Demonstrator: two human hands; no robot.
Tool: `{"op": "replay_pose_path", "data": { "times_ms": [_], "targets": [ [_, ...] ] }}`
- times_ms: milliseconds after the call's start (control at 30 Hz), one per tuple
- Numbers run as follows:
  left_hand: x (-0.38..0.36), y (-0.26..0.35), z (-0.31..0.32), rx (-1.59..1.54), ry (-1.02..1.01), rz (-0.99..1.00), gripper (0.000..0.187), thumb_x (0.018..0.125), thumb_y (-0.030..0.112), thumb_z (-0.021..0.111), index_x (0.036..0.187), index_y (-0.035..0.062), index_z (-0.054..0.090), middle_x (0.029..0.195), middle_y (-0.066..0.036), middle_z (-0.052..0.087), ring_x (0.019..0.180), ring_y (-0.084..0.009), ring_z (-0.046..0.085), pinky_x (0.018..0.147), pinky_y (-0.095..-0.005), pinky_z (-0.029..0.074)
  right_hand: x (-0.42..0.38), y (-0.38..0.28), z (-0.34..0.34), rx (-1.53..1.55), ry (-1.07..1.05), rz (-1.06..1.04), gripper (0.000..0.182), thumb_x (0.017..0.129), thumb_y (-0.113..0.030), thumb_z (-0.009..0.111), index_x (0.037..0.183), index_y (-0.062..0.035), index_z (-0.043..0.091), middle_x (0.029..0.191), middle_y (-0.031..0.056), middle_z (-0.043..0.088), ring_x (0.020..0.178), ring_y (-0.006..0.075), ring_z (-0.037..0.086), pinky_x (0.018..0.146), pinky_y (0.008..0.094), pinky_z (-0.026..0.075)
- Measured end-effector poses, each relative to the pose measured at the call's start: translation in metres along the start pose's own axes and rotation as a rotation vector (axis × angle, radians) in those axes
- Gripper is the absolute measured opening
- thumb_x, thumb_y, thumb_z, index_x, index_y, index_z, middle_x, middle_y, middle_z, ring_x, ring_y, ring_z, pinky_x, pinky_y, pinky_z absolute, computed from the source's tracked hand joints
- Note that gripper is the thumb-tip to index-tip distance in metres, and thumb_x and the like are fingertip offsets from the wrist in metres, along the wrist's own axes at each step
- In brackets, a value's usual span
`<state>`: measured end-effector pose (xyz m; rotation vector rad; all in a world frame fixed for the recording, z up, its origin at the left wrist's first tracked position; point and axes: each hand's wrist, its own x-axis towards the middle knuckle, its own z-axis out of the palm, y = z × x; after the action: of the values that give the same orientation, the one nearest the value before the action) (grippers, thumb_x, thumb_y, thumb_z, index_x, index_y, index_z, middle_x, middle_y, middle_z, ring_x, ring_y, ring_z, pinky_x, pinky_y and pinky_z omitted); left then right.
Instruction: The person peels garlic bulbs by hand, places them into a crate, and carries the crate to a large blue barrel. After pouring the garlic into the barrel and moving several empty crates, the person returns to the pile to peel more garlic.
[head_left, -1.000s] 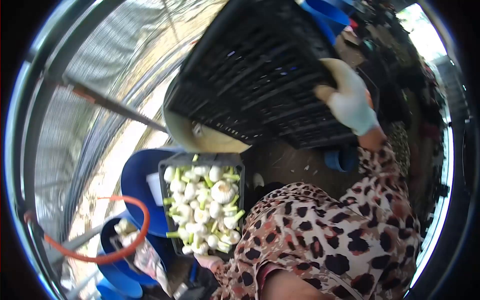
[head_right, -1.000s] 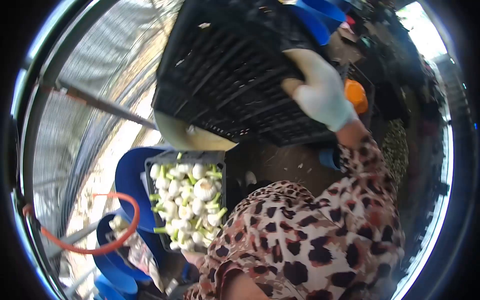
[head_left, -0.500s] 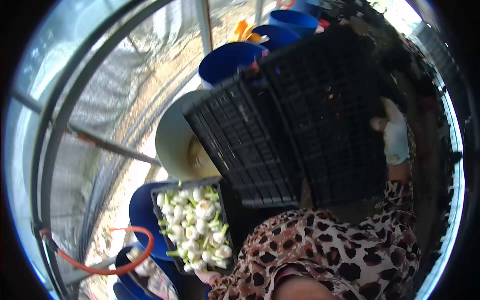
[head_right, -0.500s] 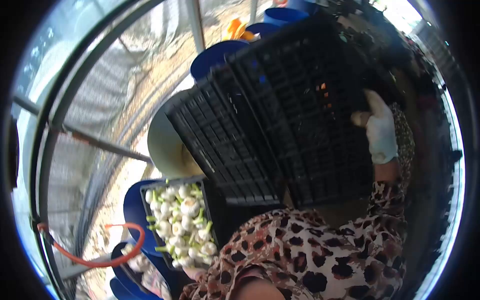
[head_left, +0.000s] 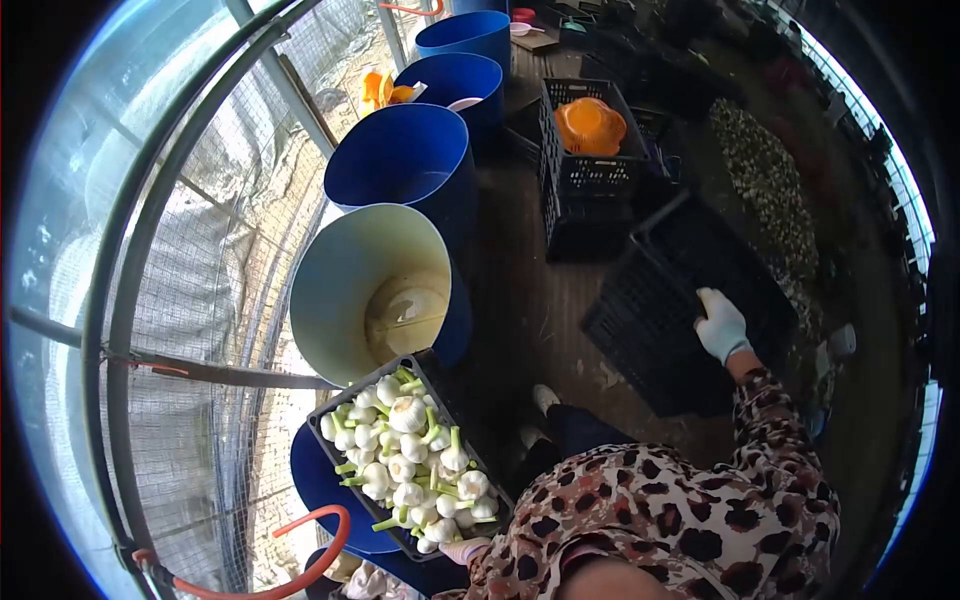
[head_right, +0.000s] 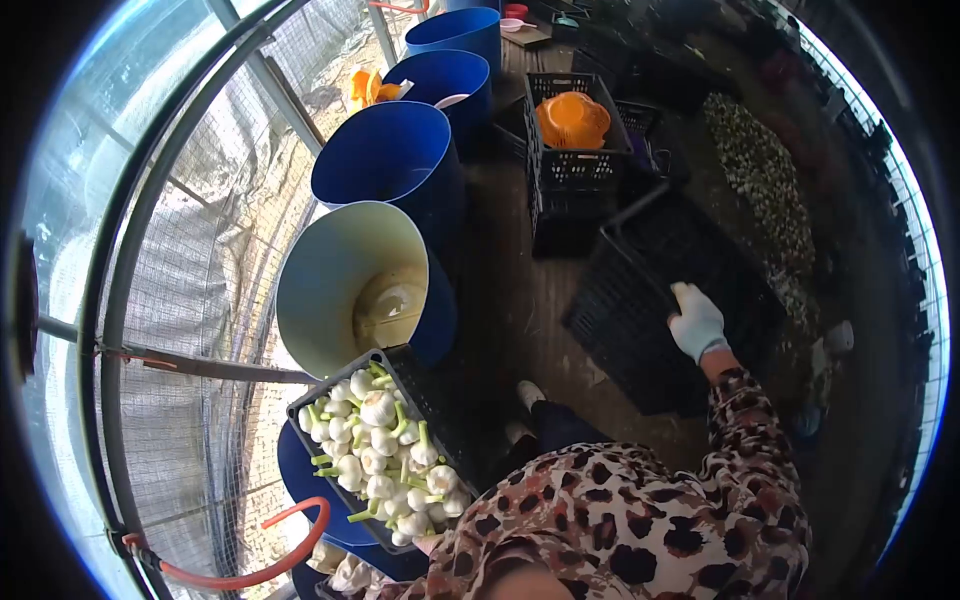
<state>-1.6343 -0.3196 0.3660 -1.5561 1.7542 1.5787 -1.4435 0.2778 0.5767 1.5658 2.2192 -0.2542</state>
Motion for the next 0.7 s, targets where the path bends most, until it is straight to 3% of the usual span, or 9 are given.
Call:
{"op": "replay_pose_path", "data": {
  "times_ms": [200,333,433,467,533,600,633,667,700],
  "targets": [
    [0.008,-0.007,0.01,0.014,-0.033,-0.001,0.042,0.095,0.04,0.051,0.117,0.0074,0.064,0.108,-0.005,0.067,0.095,-0.021,0.063,0.081,-0.0353,0.051,-0.055,0.077,0.071,-0.123,-0.082,0.319,0.042,0.081,-0.013,0.062,0.122,-0.0072,0.058,0.118,0.0187,0.059,0.111,0.0382,0.057,0.094,0.0459,0.048],
    [0.017,-0.026,0.017,0.005,-0.083,0.044,0.042,0.095,0.04,0.052,0.117,0.0074,0.064,0.108,-0.005,0.067,0.094,-0.0208,0.063,0.081,-0.0351,0.051,-0.1,0.114,0.194,-0.104,-0.058,0.594,0.041,0.081,-0.012,0.062,0.121,-0.0083,0.06,0.116,0.0172,0.059,0.111,0.0366,0.058,0.095,0.0454,0.048],
    [0.018,-0.043,0.017,-0.033,-0.112,0.064,0.042,0.095,0.04,0.052,0.117,0.0074,0.064,0.107,-0.005,0.067,0.094,-0.0206,0.063,0.08,-0.0349,0.051,-0.114,0.111,0.291,0.133,-0.207,0.816,0.037,0.084,-0.017,0.063,0.12,-0.0058,0.062,0.117,0.0201,0.063,0.108,0.0378,0.061,0.093,0.0456,0.05],
    [0.02,-0.047,0.011,-0.04,-0.125,0.066,0.042,0.095,0.04,0.052,0.117,0.0074,0.064,0.107,-0.005,0.067,0.094,-0.0206,0.063,0.08,-0.0348,0.051,-0.117,0.107,0.32,0.288,-0.281,0.835,0.037,0.085,-0.019,0.064,0.119,-0.0048,0.063,0.116,0.0214,0.064,0.107,0.0385,0.062,0.092,0.0458,0.051],
    [0.021,-0.053,0.008,-0.054,-0.129,0.071,0.042,0.095,0.04,0.052,0.117,0.0074,0.064,0.107,-0.005,0.067,0.093,-0.0205,0.063,0.08,-0.0347,0.051,-0.117,0.071,0.325,0.296,-0.467,0.503,0.047,0.087,-0.028,0.067,0.126,-0.0042,0.06,0.117,0.0219,0.066,0.103,0.0374,0.064,0.09,0.0441,0.051],
    [0.02,-0.058,0.008,-0.081,-0.124,0.058,0.042,0.095,0.041,0.052,0.117,0.0074,0.064,0.107,-0.005,0.067,0.093,-0.0203,0.063,0.079,-0.0346,0.051,-0.102,0.051,0.328,0.607,-0.617,0.591,0.048,0.087,-0.034,0.068,0.122,-0.0024,0.062,0.115,0.0214,0.067,0.1,0.0392,0.064,0.087,0.0435,0.051],
    [0.023,-0.06,0.012,-0.095,-0.132,0.059,0.042,0.095,0.041,0.052,0.117,0.0074,0.064,0.107,-0.005,0.067,0.093,-0.0203,0.063,0.079,-0.0345,0.051,-0.092,0.031,0.297,0.703,-0.66,0.652,0.044,0.09,-0.035,0.066,0.118,-0.0011,0.064,0.109,0.0219,0.068,0.093,0.0412,0.064,0.082,0.0441,0.05],
    [0.024,-0.061,0.016,-0.106,-0.138,0.055,0.042,0.095,0.041,0.052,0.117,0.0074,0.064,0.107,-0.005,0.067,0.093,-0.0202,0.063,0.079,-0.0344,0.051,-0.084,0.041,0.314,0.7,-0.668,0.64,0.044,0.09,-0.035,0.066,0.118,-0.0011,0.064,0.109,0.0219,0.068,0.093,0.0412,0.064,0.082,0.0441,0.05],
    [0.027,-0.063,0.018,-0.118,-0.142,0.05,0.042,0.095,0.041,0.052,0.117,0.0074,0.064,0.106,-0.005,0.067,0.093,-0.0202,0.063,0.079,-0.0344,0.051,-0.071,0.061,0.341,0.632,-0.513,0.415,0.043,0.091,-0.035,0.064,0.116,-0.0007,0.065,0.107,0.0225,0.068,0.091,0.0415,0.064,0.081,0.0447,0.05]
  ]
}}
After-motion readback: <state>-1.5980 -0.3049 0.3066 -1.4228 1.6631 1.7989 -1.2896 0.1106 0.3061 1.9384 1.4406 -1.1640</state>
